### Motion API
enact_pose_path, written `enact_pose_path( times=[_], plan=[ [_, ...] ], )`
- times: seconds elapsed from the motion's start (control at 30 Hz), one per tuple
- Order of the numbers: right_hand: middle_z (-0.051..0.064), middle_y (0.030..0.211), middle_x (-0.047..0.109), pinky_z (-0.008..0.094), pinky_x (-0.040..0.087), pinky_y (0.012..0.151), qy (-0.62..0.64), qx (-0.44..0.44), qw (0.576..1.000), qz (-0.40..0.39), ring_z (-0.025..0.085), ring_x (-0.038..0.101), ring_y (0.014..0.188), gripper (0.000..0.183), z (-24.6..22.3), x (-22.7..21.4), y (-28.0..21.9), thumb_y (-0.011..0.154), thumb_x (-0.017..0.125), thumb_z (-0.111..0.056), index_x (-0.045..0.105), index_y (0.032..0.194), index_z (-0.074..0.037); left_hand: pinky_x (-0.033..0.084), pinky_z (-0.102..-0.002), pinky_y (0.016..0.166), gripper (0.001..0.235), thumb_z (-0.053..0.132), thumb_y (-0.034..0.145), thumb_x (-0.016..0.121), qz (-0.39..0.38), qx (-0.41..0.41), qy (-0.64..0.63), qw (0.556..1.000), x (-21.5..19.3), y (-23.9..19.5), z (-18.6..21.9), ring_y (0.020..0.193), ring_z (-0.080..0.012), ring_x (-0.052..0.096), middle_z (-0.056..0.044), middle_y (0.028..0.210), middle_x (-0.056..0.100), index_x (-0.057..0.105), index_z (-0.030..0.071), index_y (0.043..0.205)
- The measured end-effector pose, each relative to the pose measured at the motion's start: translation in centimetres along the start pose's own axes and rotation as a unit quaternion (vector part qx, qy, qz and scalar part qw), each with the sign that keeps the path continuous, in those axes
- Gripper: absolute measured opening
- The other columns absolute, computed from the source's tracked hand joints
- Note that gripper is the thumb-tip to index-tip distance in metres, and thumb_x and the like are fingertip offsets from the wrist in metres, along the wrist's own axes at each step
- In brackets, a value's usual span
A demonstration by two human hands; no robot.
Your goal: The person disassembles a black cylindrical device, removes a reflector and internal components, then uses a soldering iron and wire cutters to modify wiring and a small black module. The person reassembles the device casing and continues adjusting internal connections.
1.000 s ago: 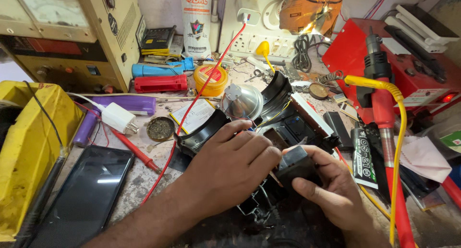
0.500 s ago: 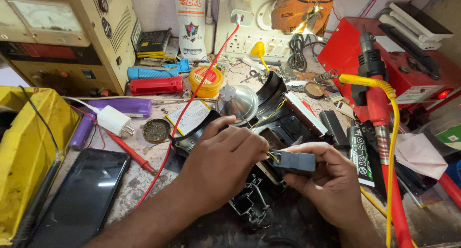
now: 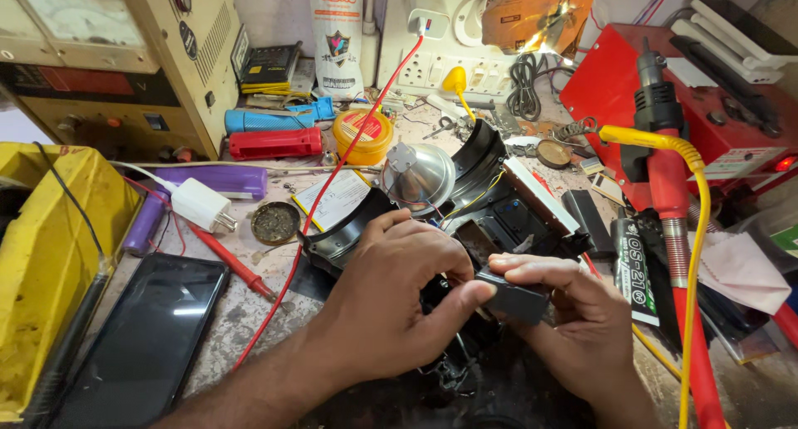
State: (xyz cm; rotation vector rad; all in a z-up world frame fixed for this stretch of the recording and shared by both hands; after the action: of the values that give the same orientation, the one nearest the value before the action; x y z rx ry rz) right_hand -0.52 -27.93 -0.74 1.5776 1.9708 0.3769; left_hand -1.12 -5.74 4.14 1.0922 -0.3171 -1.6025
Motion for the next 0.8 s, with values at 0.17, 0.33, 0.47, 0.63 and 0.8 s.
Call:
enact_pose_path(
  times=[0.17,0.33,0.47,0.63,0.8],
  plan=[
    [0.017,0.13,0.071,0.036,0.06,0.095,0.06,0.06,0.996,0.022,0.019,0.071,0.111,0.037,0.3,-0.1,0.0,0.083,0.08,0.003,0.065,0.116,0.0,0.049,-0.04,0.087,0.014,0.022,0.098,0.066,-0.024,-0.004,-0.075,0.997,-0.2,0.2,-0.7,0.088,-0.0277,0.067,-0.007,0.089,0.069,0.067,0.008,0.096],
    [0.013,0.119,0.072,0.032,0.058,0.095,0.019,0.025,0.999,0.028,0.015,0.069,0.108,0.041,0.3,-0.4,0.0,0.081,0.084,0.002,0.065,0.118,0.0,0.055,-0.036,0.093,0.031,0.026,0.098,0.068,-0.023,-0.01,-0.155,0.988,-0.5,0.3,-0.6,0.105,-0.026,0.072,-0.008,0.108,0.071,0.06,0.005,0.119],
    [0.011,0.106,0.075,0.03,0.058,0.087,0.038,0.073,0.996,0.024,0.014,0.071,0.098,0.05,0.9,-0.4,-0.6,0.073,0.088,0.002,0.066,0.117,0.001,0.051,-0.043,0.092,0.048,0.031,0.085,0.079,-0.02,0.076,-0.045,0.996,-0.1,0.2,0.8,0.101,-0.0309,0.07,-0.011,0.112,0.072,0.065,0.005,0.123],
    [0.008,0.104,0.074,0.029,0.059,0.085,-0.012,0.044,0.998,0.032,0.011,0.071,0.095,0.051,0.5,-0.5,-0.9,0.068,0.091,0.001,0.069,0.114,0.002,0.057,-0.037,0.1,0.03,0.026,0.098,0.077,0.014,0.092,-0.032,0.995,-0.1,-0.5,1.0,0.117,-0.0248,0.074,-0.005,0.126,0.075,0.068,0.017,0.125],
    [0.008,0.106,0.074,0.027,0.057,0.089,-0.031,0.03,0.998,0.052,0.011,0.071,0.098,0.05,0.3,-0.5,-0.6,0.072,0.089,0.001,0.067,0.116,0.002,0.054,-0.039,0.095,0.048,0.029,0.086,0.08,0.034,0.027,-0.012,0.999,-0.9,-0.1,0.2,0.104,-0.0273,0.073,-0.01,0.112,0.076,0.067,0.011,0.129]
  ],
)
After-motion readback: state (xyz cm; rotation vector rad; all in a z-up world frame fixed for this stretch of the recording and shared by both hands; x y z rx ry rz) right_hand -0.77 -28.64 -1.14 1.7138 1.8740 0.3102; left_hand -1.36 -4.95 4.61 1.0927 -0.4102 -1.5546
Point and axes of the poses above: each hand's wrist, its own y-axis towards the middle knuckle, its own x-axis out of the palm, z = x × y, the point moved 4 cm from there along y, towards the middle knuckle
